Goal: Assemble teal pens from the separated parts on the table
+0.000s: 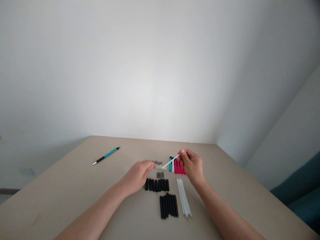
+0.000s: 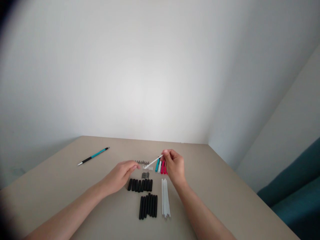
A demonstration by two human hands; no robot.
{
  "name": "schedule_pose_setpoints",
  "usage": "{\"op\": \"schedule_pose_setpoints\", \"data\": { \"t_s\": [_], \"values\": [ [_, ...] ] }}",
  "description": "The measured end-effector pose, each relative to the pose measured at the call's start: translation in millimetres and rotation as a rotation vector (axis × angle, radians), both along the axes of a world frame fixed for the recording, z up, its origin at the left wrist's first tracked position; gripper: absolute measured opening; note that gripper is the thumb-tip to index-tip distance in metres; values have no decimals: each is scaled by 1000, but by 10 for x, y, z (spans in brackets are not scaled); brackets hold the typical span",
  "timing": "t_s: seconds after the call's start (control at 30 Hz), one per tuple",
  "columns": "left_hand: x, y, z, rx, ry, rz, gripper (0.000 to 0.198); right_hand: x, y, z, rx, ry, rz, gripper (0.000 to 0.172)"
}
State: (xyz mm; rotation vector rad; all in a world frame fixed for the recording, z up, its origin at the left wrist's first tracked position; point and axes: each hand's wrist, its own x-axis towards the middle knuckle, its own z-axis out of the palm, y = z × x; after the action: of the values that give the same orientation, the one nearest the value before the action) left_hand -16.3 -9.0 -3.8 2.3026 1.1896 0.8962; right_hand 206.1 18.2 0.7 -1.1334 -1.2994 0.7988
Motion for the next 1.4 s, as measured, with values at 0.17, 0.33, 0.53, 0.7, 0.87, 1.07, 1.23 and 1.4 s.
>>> {"op": "schedule_pose_setpoints", "data": {
  "t_s": [0.17,0.33,0.53,0.7,0.87,1.07,1.23,1.4],
  "values": [
    [-36,31,-21,17,-60,25,33,281,84,54,7,-502,135,40],
    [-31,-7,29,-2,-54,21,33,331,61,71,-149,-1033,298,34],
    [-32,2,-7,-32,-28,1,33,367,6,122,-387,-1180,299,31],
    [-17,8,-32,-66,-84,-51,25,401,-21,141,-565,-1140,257,38],
    [-13,9,-23,-81,-72,3,27,414,-30,120,-657,-1102,298,29],
    [-13,39,-10,135,-114,8,24,446,-40,108,-658,-1015,200,29],
    [-14,30,17,183,-120,85,23,374,-142,123,-780,-1019,441,24],
    [-9,12,25,137,-145,120,17,252,-169,146,-714,-962,407,28]
  ]
}}
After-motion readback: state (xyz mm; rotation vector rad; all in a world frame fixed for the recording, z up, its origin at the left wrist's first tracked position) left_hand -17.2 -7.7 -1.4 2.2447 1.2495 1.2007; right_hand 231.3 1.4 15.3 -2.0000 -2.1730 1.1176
